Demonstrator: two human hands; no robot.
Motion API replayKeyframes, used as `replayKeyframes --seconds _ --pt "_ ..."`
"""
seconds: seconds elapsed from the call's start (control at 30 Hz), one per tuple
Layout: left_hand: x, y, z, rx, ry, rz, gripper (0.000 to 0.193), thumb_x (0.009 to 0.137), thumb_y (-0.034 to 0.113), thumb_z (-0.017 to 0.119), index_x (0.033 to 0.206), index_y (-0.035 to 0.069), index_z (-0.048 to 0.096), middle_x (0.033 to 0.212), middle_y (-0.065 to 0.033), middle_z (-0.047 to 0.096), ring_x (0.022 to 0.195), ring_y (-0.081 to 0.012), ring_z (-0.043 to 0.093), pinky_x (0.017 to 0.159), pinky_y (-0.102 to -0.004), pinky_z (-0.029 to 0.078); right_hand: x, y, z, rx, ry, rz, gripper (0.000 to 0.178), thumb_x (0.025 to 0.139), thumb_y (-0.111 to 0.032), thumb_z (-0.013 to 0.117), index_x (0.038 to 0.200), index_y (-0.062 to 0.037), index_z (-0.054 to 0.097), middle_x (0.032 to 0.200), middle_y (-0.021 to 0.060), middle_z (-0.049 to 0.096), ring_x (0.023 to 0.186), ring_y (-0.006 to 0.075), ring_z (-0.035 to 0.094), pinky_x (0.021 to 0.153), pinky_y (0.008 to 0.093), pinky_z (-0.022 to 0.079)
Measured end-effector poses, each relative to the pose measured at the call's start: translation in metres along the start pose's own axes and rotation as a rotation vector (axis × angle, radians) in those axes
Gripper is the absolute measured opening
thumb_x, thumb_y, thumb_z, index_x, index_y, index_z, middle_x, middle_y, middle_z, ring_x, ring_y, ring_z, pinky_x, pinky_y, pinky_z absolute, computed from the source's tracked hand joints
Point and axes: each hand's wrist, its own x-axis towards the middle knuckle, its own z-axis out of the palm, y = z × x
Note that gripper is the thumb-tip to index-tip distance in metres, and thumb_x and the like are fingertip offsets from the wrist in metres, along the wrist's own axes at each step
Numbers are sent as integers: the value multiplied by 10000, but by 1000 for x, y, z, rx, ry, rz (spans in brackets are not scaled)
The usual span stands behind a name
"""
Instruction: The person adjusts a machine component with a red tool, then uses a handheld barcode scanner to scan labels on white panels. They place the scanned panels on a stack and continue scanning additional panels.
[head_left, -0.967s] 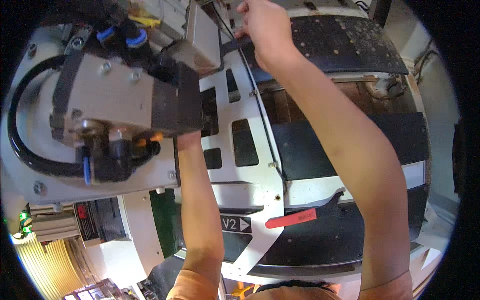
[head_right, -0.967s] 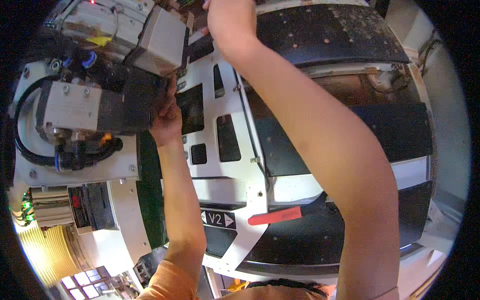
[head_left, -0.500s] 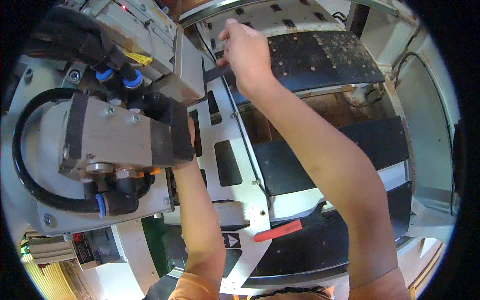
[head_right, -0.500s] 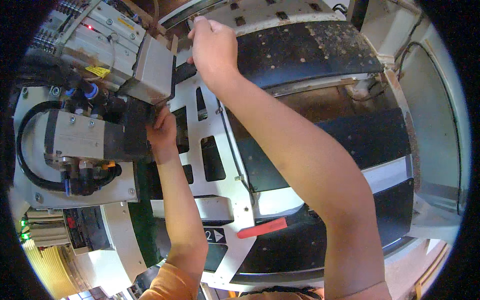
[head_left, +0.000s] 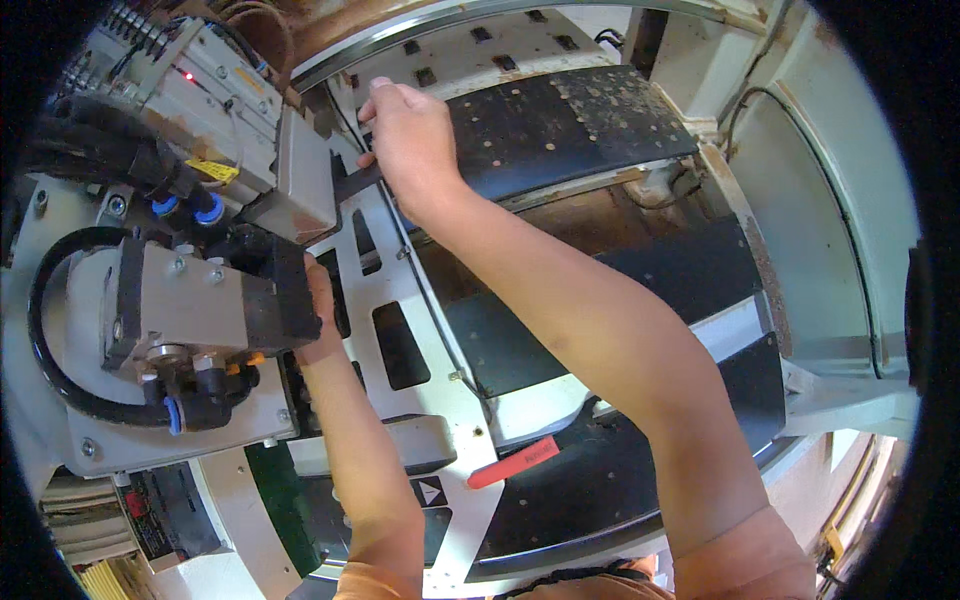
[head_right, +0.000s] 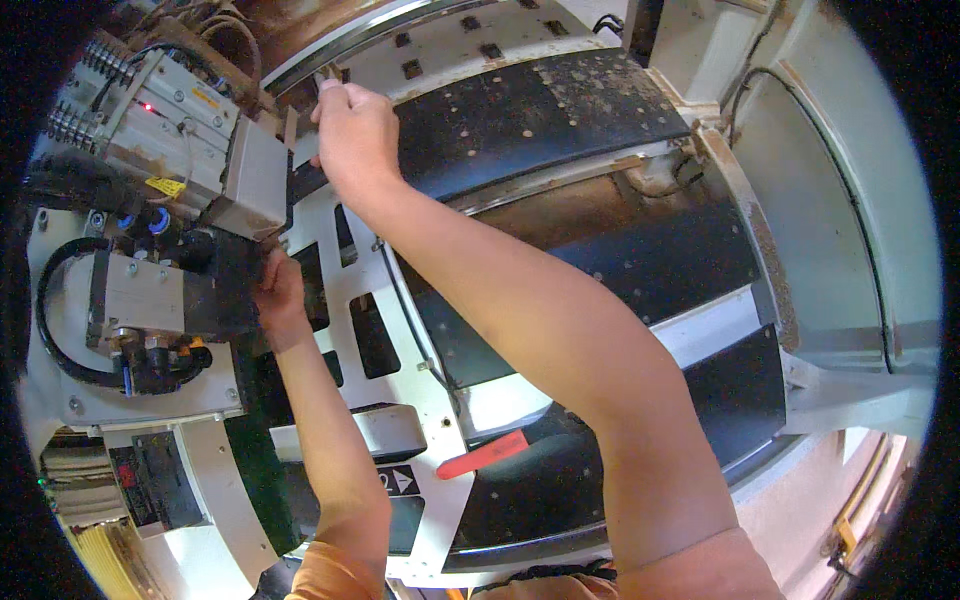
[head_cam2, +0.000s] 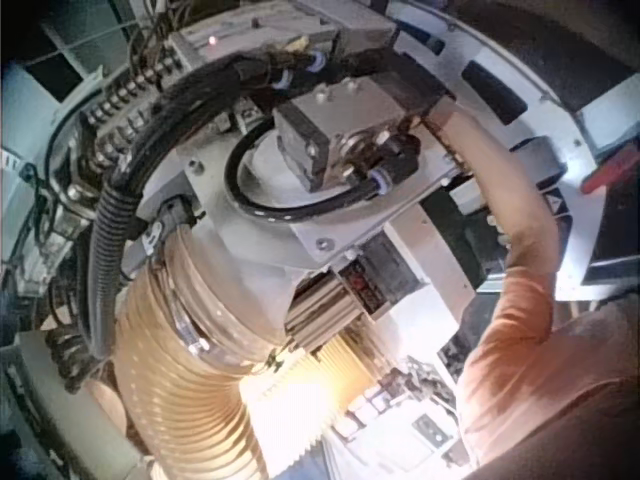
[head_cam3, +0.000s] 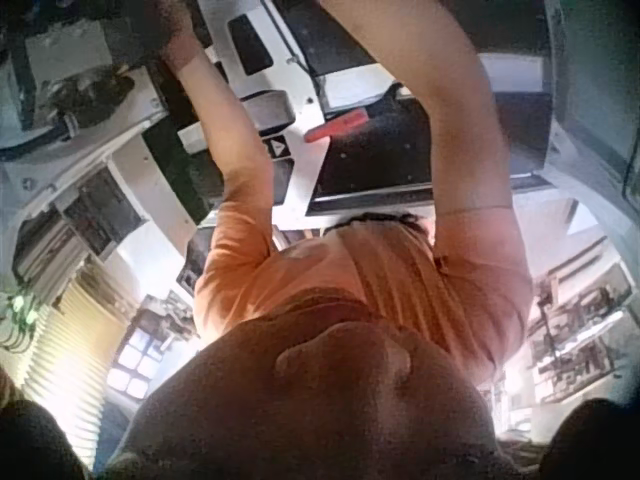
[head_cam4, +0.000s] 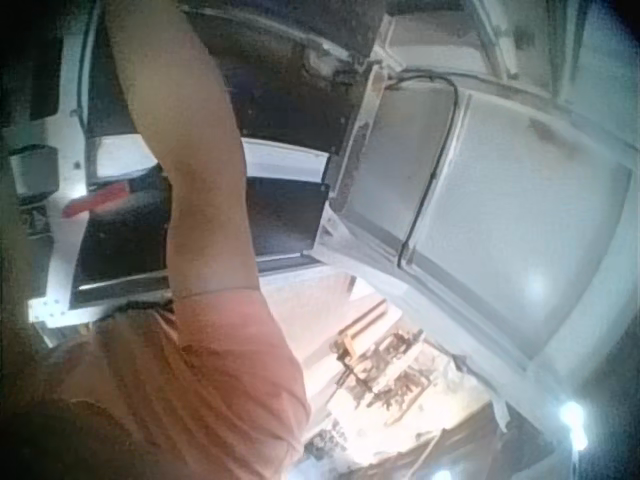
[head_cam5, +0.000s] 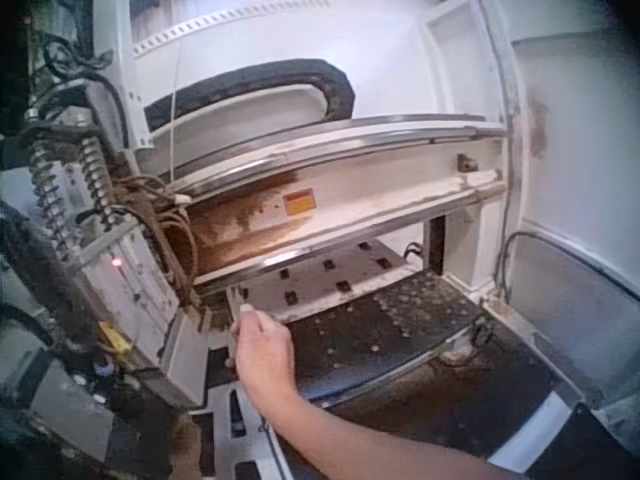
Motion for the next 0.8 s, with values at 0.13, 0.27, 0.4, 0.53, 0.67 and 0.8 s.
replayKeyframes --seconds 0.13,0.27,0.4,0.53,0.67,0.8 --pt "1 6 -5 114 -6 83 423 982 388 540 1190 30 628 1026 -110 642 691 -140 470 524 -271 351 3 10 -2 -16 -22 -57 406 1027 -336 526 788 -20 617 688 51 519 593 167 552 513 340 533" --pt "-32 33 -30 216 336 342 472 987 369 542 1280 3 593 1048 -125 647 744 -174 510 570 -319 386 5 31 7 -188 5 -235 396 1043 -282 512 816 13 650 756 226 663 703 323 671 651 481 498" --pt "-36 70 -44 314 410 288 472 998 362 528 1306 7 575 1082 -131 638 785 -179 515 606 -316 395 3 44 27 -130 48 -227 349 1045 -241 506 840 20 616 757 214 607 708 331 606 680 468 476" --pt "-14 87 -54 513 431 347 473 1009 354 514 1332 11 557 1116 -138 629 827 -185 520 642 -314 404 4 50 31 18 25 -110 425 1071 -332 503 815 5 547 639 90 519 519 192 546 508 385 449" --pt "-4 78 -71 683 617 324 475 1019 346 501 1358 15 538 1150 -144 620 869 -191 524 679 -311 413 6 61 12 -30 107 -139 443 1070 -359 501 797 -13 550 651 66 531 506 179 537 474 370 447" --pt "-3 68 -75 761 678 307 477 1030 338 487 1383 19 520 1185 -151 611 910 -197 529 715 -309 422 -1 60 3 34 67 -64 442 1066 -374 508 810 -16 554 662 65 535 516 182 541 474 370 449"
